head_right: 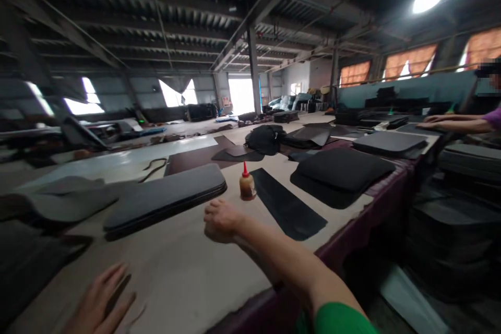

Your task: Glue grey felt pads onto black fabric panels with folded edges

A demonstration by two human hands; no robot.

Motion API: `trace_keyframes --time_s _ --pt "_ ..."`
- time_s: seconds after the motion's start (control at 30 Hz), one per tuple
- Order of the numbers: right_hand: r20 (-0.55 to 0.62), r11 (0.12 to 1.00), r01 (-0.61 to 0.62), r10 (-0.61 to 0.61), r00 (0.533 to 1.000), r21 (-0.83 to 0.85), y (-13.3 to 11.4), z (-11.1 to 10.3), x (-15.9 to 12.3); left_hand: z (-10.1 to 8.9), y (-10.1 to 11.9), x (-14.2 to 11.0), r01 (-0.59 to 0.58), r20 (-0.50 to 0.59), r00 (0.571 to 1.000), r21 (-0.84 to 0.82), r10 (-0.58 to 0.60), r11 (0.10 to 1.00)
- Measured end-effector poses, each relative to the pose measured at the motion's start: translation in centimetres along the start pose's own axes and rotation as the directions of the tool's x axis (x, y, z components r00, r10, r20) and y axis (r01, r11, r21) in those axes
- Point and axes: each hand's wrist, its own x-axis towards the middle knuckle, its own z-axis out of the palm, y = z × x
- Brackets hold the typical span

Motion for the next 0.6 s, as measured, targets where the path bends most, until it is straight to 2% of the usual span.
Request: trace_keyframes --time_s 0.1,0.17,0.23,0.3,0.37,0.6 --pt "0.038 0.998 -0.056 0.056 0.998 0.004 -0.9 -1.7 -4.3 -1.2 2.7 0.2 0.011 0.006 1.0 -0.016 -0.011 1.0" --pt "0.045 0.988 -0.152 0.151 0.988 0.014 -1.5 -2.2 -6.7 -2.1 4.3 0.6 -0.022 0.02 1.0 -0.012 0.022 1.0" --pt "0.045 0.957 -0.289 0.287 0.957 0.024 -1.9 -2.3 -8.4 -2.7 5.4 0.9 -0.022 0.026 0.999 0.005 0.022 1.0" --pt "0.052 0.909 -0.415 0.413 0.909 0.033 -2.0 -2.0 -9.1 -3.0 5.8 1.0 -0.002 0.059 0.998 0.004 0.002 1.0" --pt "0.079 0.875 -0.48 0.476 0.876 0.055 -2.0 -1.6 -9.3 -3.0 5.8 0.9 0.017 0.092 0.996 0.01 -0.018 1.0" --pt "0.136 0.824 -0.556 0.542 0.829 0.108 -1.6 -1.5 -9.2 -3.1 5.6 0.9 0.063 0.092 0.994 0.016 -0.064 0.998"
